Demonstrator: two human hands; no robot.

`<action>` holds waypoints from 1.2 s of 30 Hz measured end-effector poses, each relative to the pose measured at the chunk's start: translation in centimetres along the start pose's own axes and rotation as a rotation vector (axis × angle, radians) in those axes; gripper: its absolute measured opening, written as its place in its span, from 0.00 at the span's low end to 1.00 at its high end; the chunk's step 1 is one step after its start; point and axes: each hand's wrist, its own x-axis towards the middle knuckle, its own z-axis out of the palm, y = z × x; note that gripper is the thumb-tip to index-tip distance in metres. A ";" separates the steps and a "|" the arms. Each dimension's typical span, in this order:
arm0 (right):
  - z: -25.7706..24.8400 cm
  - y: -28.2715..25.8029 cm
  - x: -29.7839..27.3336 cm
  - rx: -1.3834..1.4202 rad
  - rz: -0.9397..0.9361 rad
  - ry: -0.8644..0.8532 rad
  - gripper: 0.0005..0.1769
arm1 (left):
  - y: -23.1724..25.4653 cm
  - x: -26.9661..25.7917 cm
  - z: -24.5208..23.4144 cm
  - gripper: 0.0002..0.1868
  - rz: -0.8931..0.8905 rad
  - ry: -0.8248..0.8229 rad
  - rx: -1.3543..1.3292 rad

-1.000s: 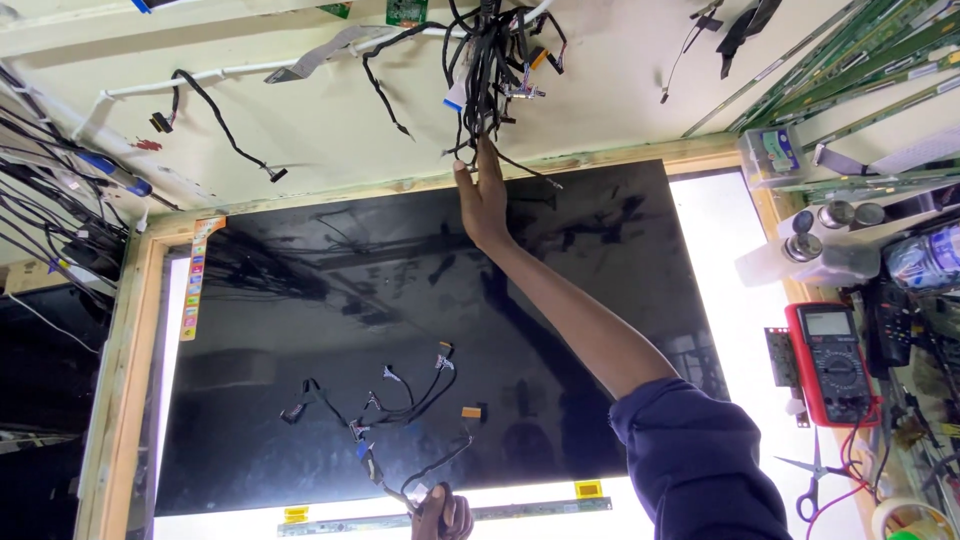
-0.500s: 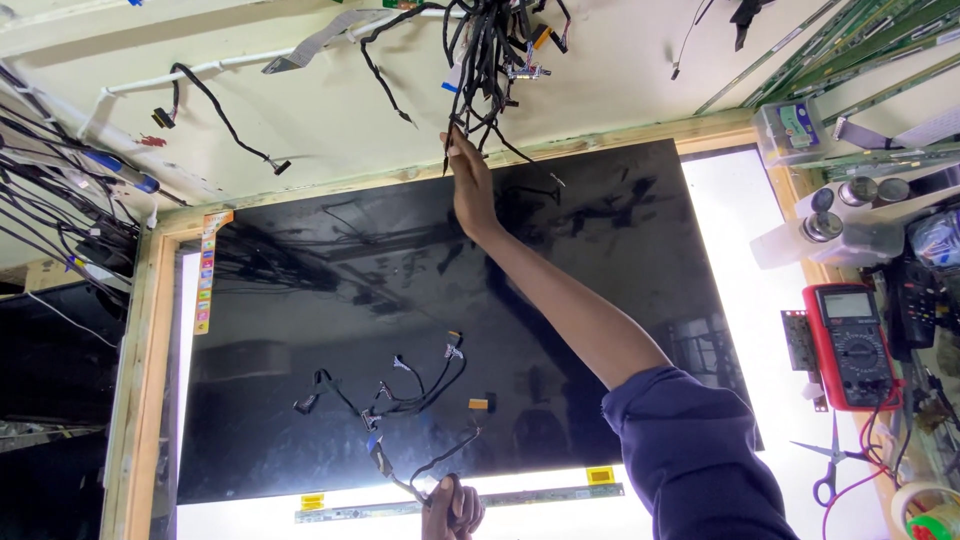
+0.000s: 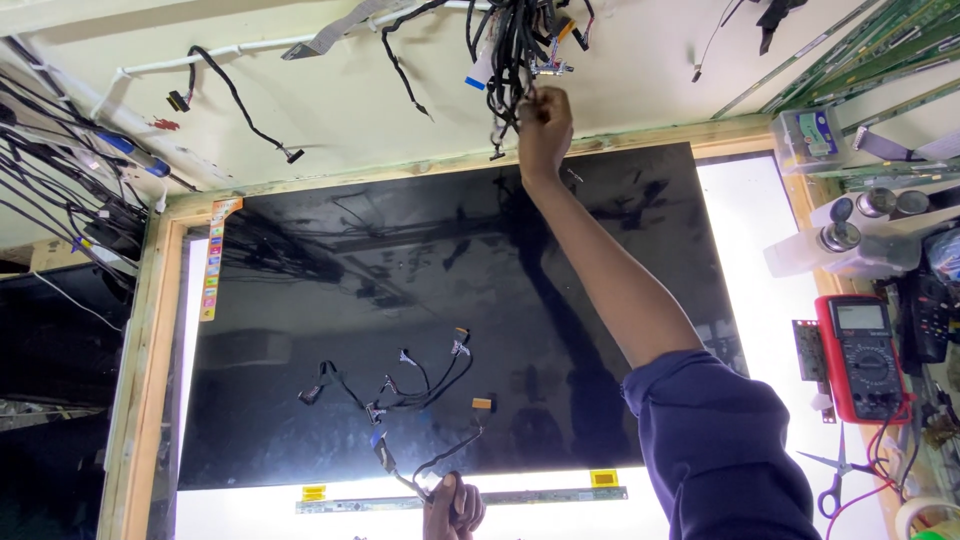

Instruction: Connecting ribbon cables and wire harnesses to a television circuit board and panel

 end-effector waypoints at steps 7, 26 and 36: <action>0.8 4.4 5.7 0.504 0.036 -0.263 0.11 | -0.2 0.8 -0.9 0.23 0.093 -0.198 -0.035; -0.1 5.1 8.3 0.196 0.182 -0.237 0.09 | -0.7 1.6 -3.8 0.22 0.053 -0.252 -0.061; -5.2 1.2 9.5 0.239 0.176 -0.438 0.04 | -2.0 2.1 -4.2 0.22 0.010 -0.268 -0.041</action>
